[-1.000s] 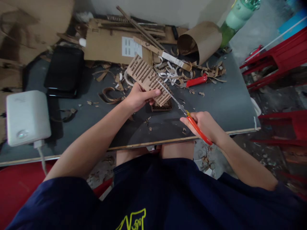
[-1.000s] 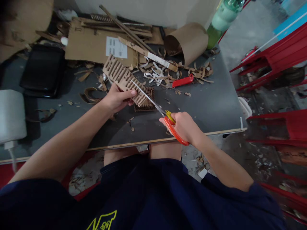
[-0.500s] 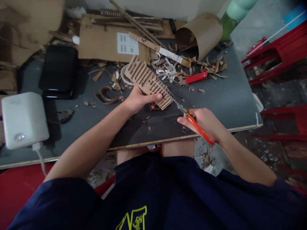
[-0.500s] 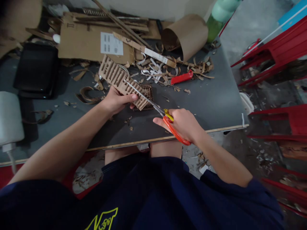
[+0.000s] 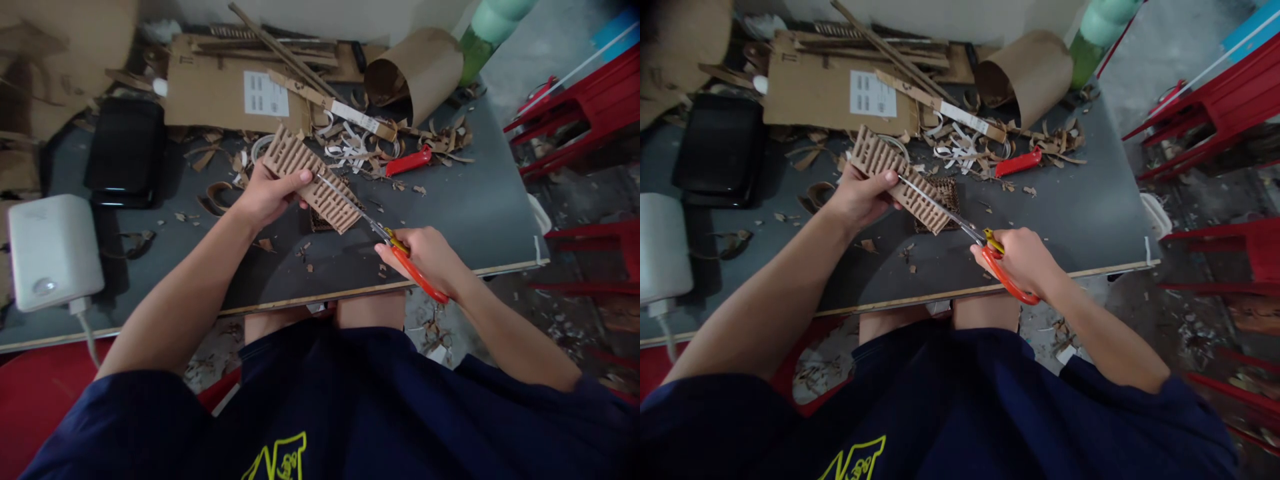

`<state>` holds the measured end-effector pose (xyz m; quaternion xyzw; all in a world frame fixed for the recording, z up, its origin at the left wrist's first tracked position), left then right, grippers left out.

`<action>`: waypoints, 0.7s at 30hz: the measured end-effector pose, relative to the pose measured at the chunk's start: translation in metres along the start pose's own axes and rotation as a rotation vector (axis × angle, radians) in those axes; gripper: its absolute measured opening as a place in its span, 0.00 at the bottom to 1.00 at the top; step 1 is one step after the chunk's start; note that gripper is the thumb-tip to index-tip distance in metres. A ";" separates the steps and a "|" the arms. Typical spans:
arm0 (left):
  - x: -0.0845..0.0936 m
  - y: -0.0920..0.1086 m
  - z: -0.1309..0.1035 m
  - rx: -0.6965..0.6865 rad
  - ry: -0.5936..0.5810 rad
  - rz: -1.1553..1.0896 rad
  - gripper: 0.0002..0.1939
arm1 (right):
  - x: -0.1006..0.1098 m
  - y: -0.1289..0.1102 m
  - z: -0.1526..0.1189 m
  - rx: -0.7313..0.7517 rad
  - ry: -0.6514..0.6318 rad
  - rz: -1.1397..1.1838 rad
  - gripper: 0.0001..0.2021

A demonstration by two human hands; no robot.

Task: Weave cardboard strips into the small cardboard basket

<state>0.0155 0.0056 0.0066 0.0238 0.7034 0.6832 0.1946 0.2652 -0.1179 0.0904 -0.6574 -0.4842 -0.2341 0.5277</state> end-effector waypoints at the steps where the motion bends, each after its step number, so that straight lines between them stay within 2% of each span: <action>1: 0.000 0.000 0.000 -0.001 0.004 -0.011 0.29 | -0.001 0.001 0.001 0.002 0.016 -0.009 0.21; 8: -0.001 0.001 0.001 0.001 0.004 -0.045 0.29 | -0.010 0.003 0.004 0.030 0.032 -0.104 0.16; 13: 0.001 0.000 0.001 0.012 -0.014 -0.045 0.26 | -0.015 0.004 0.001 0.023 0.068 -0.089 0.21; 16: -0.002 -0.003 0.000 0.003 -0.041 -0.061 0.27 | -0.011 0.003 -0.001 -0.016 0.045 -0.025 0.27; 21: -0.015 -0.007 -0.007 0.011 -0.119 -0.062 0.29 | 0.003 -0.005 -0.002 -0.027 -0.017 -0.132 0.23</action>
Point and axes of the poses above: each hand's wrist, its own z-axis towards the middle knuckle, its own x-axis out of the back of the hand, y = z × x, the point moved 1 cm from there along z, towards the middle knuckle, and after that the axes turned 4 degrees about x, right-handed, at the moved point
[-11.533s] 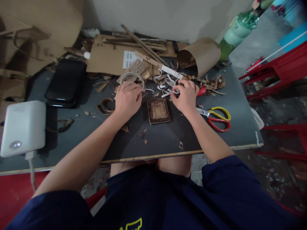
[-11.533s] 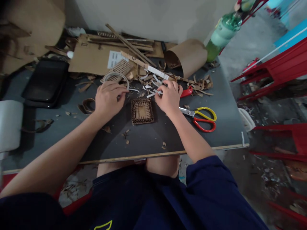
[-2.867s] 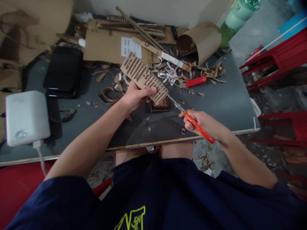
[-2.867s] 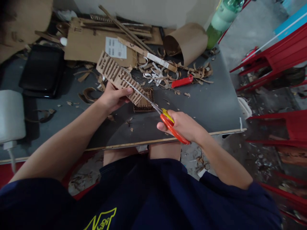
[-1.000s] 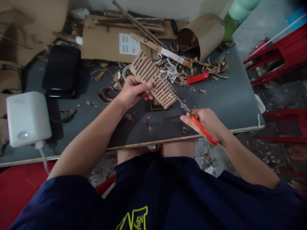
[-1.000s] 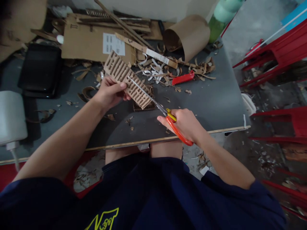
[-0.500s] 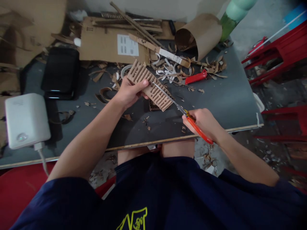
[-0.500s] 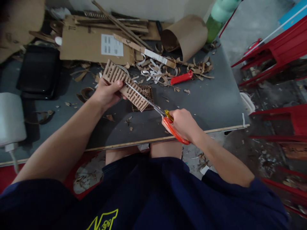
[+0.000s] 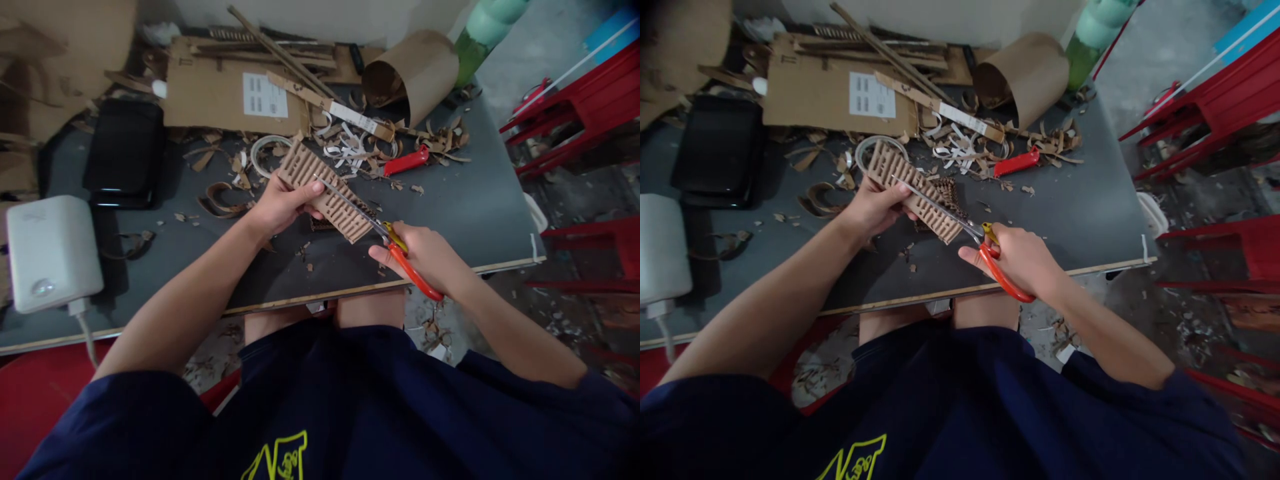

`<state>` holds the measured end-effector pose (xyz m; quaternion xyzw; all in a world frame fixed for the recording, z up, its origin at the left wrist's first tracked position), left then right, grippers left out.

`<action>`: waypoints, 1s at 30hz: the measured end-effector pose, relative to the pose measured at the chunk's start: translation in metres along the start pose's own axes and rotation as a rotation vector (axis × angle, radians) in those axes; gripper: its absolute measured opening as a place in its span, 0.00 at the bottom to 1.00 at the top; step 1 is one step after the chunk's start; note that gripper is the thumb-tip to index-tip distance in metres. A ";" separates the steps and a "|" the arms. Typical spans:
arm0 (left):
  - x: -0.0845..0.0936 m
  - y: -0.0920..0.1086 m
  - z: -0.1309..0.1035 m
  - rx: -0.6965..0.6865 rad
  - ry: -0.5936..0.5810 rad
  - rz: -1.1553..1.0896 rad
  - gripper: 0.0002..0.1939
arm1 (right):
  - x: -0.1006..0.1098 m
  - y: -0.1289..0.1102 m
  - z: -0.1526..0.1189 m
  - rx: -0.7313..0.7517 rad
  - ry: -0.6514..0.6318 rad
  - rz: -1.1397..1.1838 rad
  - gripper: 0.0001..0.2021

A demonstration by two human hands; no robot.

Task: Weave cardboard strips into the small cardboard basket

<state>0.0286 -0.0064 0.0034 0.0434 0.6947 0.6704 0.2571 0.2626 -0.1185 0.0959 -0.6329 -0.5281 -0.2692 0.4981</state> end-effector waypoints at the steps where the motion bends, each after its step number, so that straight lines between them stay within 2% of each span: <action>1: -0.002 0.000 -0.001 -0.005 -0.004 0.002 0.29 | 0.002 -0.001 0.000 0.001 -0.005 -0.015 0.23; 6: -0.003 -0.001 -0.003 -0.013 -0.007 0.023 0.29 | 0.001 0.002 0.001 0.055 -0.002 -0.028 0.27; 10: -0.001 -0.002 -0.002 -0.031 0.005 0.029 0.29 | -0.003 0.002 0.003 0.035 0.023 -0.049 0.29; 18: -0.003 -0.005 -0.001 0.010 0.006 -0.043 0.30 | 0.004 -0.001 0.003 0.015 0.041 -0.050 0.28; 23: -0.005 -0.003 -0.002 -0.017 0.004 -0.049 0.29 | 0.004 0.003 0.006 0.003 0.051 -0.057 0.28; 30: -0.017 -0.005 -0.010 0.040 -0.097 -0.038 0.28 | 0.013 -0.005 0.004 0.056 0.029 -0.072 0.25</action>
Point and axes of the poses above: each hand's wrist, its own z-axis towards the middle knuckle, its own x-axis out of the back of the hand, y = z × x, the point moved 1 cm from there along z, towards the middle knuckle, and after that the axes turned 4 degrees about x, right-handed, at the moved point
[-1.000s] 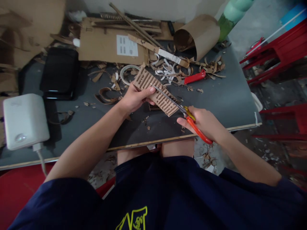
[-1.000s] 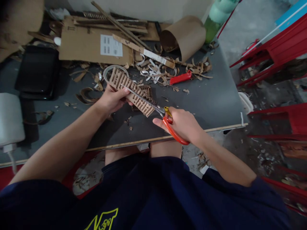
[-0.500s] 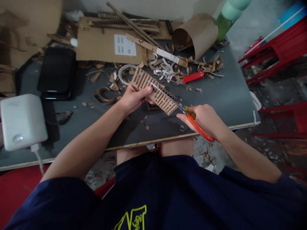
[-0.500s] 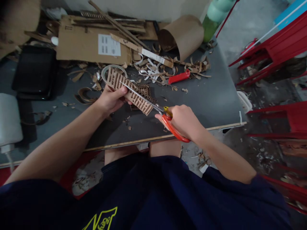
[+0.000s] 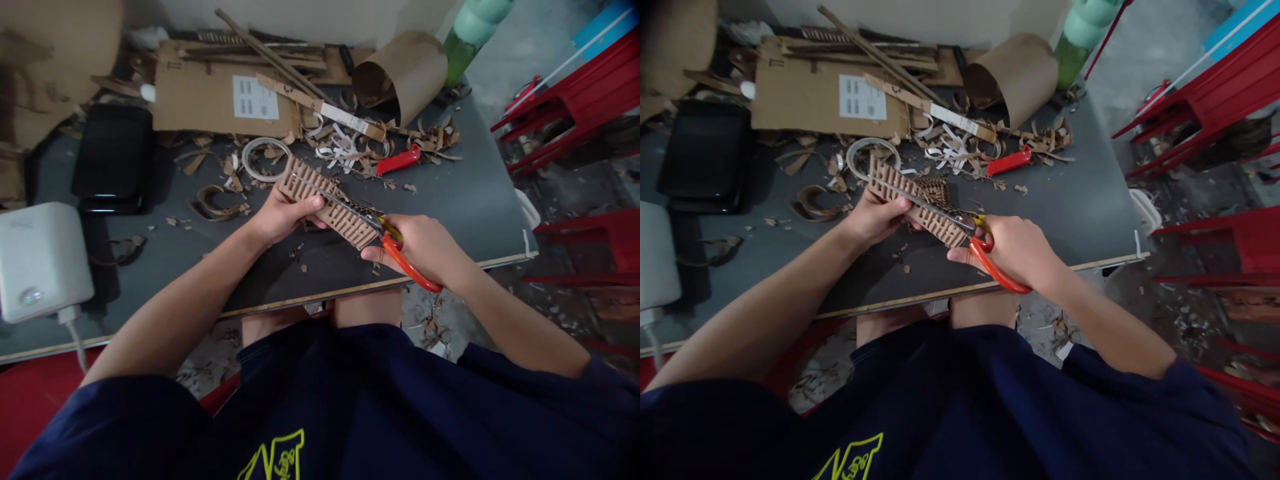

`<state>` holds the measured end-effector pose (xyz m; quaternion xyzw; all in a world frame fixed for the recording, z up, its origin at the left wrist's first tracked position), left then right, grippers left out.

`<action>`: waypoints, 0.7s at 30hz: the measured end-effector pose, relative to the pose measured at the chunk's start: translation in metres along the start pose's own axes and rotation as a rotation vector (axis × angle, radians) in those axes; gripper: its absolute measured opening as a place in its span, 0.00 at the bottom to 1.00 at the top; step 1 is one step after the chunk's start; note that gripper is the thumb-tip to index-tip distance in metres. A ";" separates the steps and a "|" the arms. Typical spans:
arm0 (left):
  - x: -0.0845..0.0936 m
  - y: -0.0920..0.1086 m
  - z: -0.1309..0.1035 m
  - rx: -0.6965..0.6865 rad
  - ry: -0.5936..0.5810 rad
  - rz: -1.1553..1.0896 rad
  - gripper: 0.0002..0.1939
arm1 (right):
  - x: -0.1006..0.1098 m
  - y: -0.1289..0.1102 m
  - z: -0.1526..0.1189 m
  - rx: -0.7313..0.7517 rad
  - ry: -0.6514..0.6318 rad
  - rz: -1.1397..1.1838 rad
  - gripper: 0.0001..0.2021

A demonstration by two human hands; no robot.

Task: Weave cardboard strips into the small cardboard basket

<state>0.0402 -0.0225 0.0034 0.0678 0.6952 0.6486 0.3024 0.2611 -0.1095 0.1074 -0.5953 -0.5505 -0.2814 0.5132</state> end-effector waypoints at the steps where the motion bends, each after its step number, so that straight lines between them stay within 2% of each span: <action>1: -0.001 0.000 -0.001 0.003 -0.002 -0.011 0.28 | 0.000 -0.001 0.000 -0.001 0.011 0.005 0.25; 9: -0.002 0.002 0.000 0.025 0.027 -0.059 0.29 | -0.007 -0.003 0.001 -0.033 0.044 -0.047 0.27; 16: 0.001 0.002 0.001 -0.005 0.025 0.005 0.29 | -0.021 -0.001 0.002 -0.038 0.067 0.052 0.27; 21: 0.009 0.011 0.002 -0.076 0.098 0.059 0.28 | -0.020 0.002 0.005 -0.012 0.069 0.056 0.26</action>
Point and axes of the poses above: each hand's wrist, its own z-axis towards the middle knuckle, its own x-axis out of the back of the hand, y = z × x, the point moved 1 cm from there along z, towards the middle knuckle, and after that the axes turned 4 degrees about x, right-handed, at the moved point
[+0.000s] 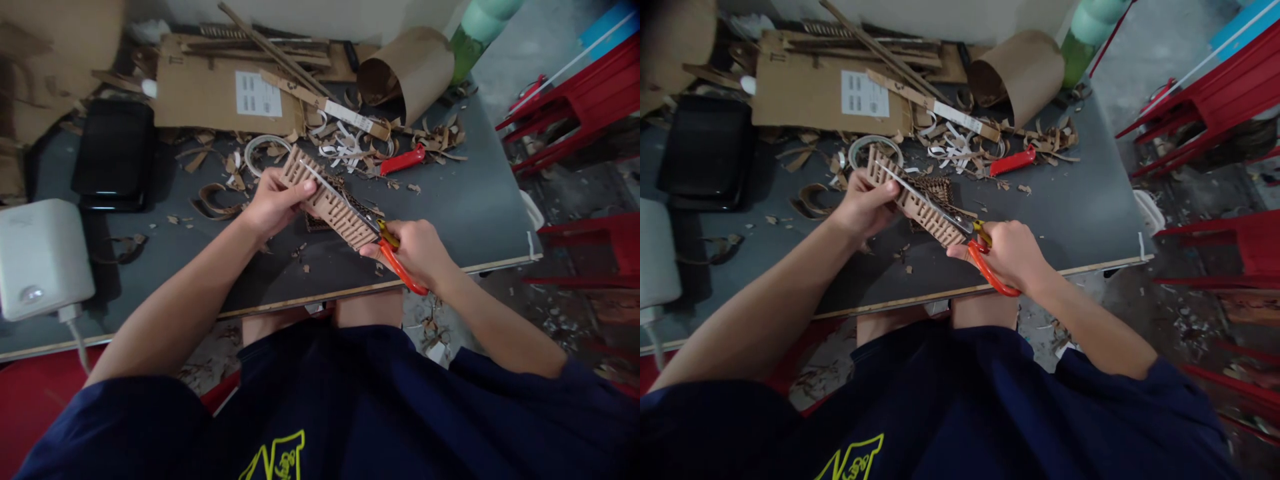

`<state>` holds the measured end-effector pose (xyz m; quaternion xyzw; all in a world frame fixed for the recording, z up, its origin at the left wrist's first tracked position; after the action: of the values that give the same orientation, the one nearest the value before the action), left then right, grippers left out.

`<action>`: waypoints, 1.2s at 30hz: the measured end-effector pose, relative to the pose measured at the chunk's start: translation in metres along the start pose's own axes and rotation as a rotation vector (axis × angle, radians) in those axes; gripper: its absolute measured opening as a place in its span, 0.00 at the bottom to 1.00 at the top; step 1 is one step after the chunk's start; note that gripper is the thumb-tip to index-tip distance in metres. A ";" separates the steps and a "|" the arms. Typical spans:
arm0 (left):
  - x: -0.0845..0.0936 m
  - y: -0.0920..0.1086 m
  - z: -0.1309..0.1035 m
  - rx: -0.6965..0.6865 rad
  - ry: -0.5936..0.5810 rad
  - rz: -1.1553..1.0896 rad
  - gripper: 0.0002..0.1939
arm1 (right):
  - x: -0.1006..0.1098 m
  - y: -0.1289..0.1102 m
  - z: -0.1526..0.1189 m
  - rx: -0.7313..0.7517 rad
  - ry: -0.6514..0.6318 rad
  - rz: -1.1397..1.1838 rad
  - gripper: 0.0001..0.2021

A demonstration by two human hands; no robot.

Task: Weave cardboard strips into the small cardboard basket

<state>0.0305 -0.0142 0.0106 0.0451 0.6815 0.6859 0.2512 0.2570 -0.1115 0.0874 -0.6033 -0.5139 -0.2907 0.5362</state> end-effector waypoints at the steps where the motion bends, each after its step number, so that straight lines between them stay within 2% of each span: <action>1: 0.002 0.001 0.001 -0.019 0.012 0.016 0.28 | 0.002 0.000 0.000 -0.003 -0.013 -0.019 0.26; 6: 0.001 0.001 0.001 -0.028 -0.035 0.079 0.26 | 0.008 -0.002 -0.003 0.024 -0.161 -0.078 0.29; 9: -0.001 -0.001 -0.001 -0.013 -0.089 0.093 0.26 | 0.011 -0.004 -0.005 0.029 -0.193 -0.114 0.30; 12: -0.001 0.000 -0.001 -0.004 -0.118 0.070 0.26 | 0.015 -0.004 -0.005 -0.004 -0.179 -0.110 0.30; 18: 0.001 0.003 0.000 0.116 -0.157 -0.107 0.27 | 0.015 -0.003 -0.006 -0.007 -0.119 0.156 0.31; 21: 0.001 0.003 0.001 0.148 -0.140 -0.173 0.26 | 0.013 -0.003 -0.005 0.040 -0.162 0.244 0.34; 24: 0.002 0.002 0.001 0.151 -0.105 -0.185 0.27 | 0.014 -0.003 -0.002 0.052 -0.238 0.192 0.36; 29: -0.002 0.001 0.000 0.157 -0.112 -0.061 0.26 | 0.017 -0.007 -0.002 0.033 -0.281 0.160 0.36; 36: -0.007 -0.001 -0.002 0.155 -0.088 -0.105 0.25 | 0.009 -0.012 -0.002 0.028 -0.173 0.023 0.35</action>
<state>0.0361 -0.0190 0.0115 0.0587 0.7224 0.6141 0.3122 0.2493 -0.1122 0.1004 -0.6245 -0.5555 -0.2242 0.5012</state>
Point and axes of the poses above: each hand's wrist, its own z-axis towards the middle knuckle, its own x-axis out of the back of the hand, y = z × x, the point moved 1 cm from there along z, towards the middle knuckle, and after that the axes turned 4 degrees about x, right-handed, at the moved point
